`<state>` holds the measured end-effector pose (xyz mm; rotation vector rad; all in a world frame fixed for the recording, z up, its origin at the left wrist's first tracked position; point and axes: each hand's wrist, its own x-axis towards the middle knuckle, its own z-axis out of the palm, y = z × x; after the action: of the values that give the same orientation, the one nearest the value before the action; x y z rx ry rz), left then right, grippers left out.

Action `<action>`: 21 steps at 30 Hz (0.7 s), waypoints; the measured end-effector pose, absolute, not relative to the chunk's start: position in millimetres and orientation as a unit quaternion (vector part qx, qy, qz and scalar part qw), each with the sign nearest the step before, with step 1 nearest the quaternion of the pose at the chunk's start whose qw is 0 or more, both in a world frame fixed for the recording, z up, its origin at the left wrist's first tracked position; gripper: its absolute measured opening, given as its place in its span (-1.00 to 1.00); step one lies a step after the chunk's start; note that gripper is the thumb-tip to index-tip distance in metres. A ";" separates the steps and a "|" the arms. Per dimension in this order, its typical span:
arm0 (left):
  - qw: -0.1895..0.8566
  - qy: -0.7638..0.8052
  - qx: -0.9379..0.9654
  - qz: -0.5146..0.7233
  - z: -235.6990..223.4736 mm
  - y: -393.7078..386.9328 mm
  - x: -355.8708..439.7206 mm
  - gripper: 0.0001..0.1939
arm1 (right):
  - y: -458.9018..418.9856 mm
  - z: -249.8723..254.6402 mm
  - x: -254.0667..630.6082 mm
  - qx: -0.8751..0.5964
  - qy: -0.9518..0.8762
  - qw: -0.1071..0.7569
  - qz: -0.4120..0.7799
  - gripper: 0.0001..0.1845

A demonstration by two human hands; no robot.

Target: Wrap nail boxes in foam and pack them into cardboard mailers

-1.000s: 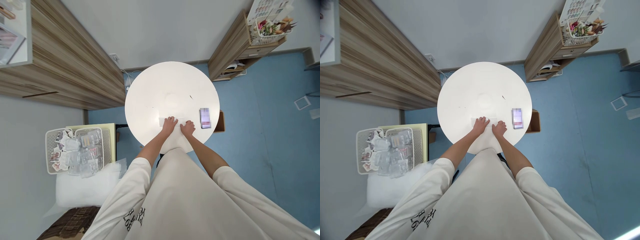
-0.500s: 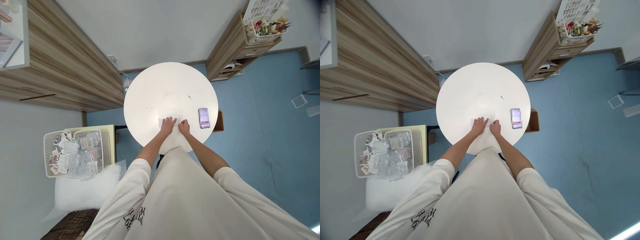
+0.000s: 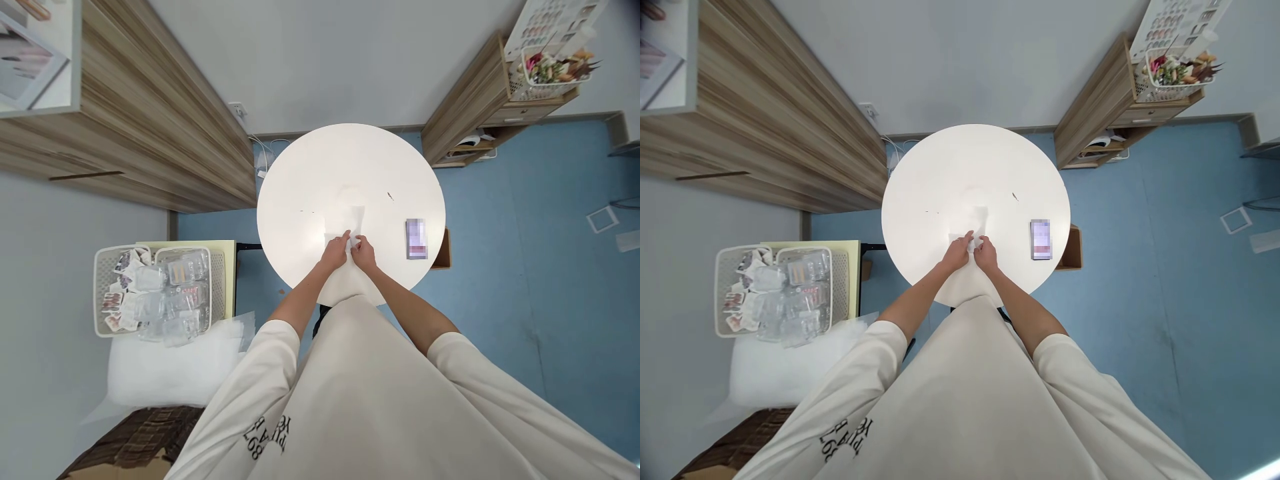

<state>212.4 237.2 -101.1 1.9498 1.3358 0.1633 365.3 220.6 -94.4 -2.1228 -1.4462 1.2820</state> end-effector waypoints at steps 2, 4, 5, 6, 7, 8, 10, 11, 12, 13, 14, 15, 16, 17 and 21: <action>0.398 0.526 0.748 0.081 -101.8 236.0 210.1 -0.11 | 220.4 -93.9 363.7 -0.727 -0.516 0.126 0.435 -0.47; 0.415 0.530 0.733 0.099 -102.1 233.3 208.0 -0.12 | 219.7 -92.7 362.7 -0.723 -0.531 0.121 0.426 -0.49; 0.422 0.532 0.726 0.110 -102.0 231.6 206.9 -0.12 | 219.3 -92.1 362.4 -0.722 -0.539 0.117 0.419 -0.50; 0.427 0.532 0.721 0.120 -101.7 229.7 205.9 -0.14 | 219.2 -91.7 362.2 -0.721 -0.546 0.113 0.411 -0.51; 0.430 0.532 0.718 0.131 -101.2 227.9 204.9 -0.16 | 219.3 -91.7 361.8 -0.720 -0.554 0.108 0.404 -0.52; 0.428 0.535 0.715 0.139 -100.6 226.1 203.8 -0.19 | 219.8 -92.0 361.3 -0.717 -0.562 0.102 0.400 -0.51; 0.408 0.556 0.708 0.151 -99.3 222.9 200.9 -0.28 | 221.6 -93.7 359.6 -0.707 -0.580 0.083 0.396 -0.51; 0.391 0.576 0.701 0.153 -98.9 221.6 199.0 -0.33 | 222.6 -95.0 358.5 -0.703 -0.590 0.070 0.391 -0.50; 0.371 0.603 0.690 0.153 -98.7 220.4 196.7 -0.38 | 223.4 -96.4 357.2 -0.699 -0.602 0.055 0.382 -0.50; 0.351 0.634 0.673 0.149 -98.8 219.3 194.0 -0.42 | 223.8 -97.9 355.8 -0.696 -0.613 0.041 0.371 -0.49; 0.335 0.666 0.652 0.138 -99.3 218.5 191.1 -0.46 | 223.7 -99.4 354.5 -0.695 -0.622 0.029 0.360 -0.49; 0.325 0.696 0.628 0.122 -100.1 218.0 188.1 -0.49 | 223.1 -100.8 353.4 -0.693 -0.630 0.020 0.349 -0.49; 0.323 0.722 0.604 0.101 -101.1 217.9 185.3 -0.51 | 221.9 -102.0 352.4 -0.692 -0.637 0.014 0.340 -0.49; 0.329 0.741 0.580 0.079 -102.3 218.2 182.9 -0.53 | 220.2 -103.0 351.5 -0.691 -0.642 0.009 0.332 -0.48; 0.379 0.771 0.511 0.026 -108.0 224.6 180.3 -0.59 | 213.4 -105.1 348.4 -0.684 -0.668 -0.001 0.294 -0.45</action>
<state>180.3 224.6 -108.0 1.3055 1.9696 0.0665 348.4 213.4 -105.1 -2.1498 -2.0993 0.9241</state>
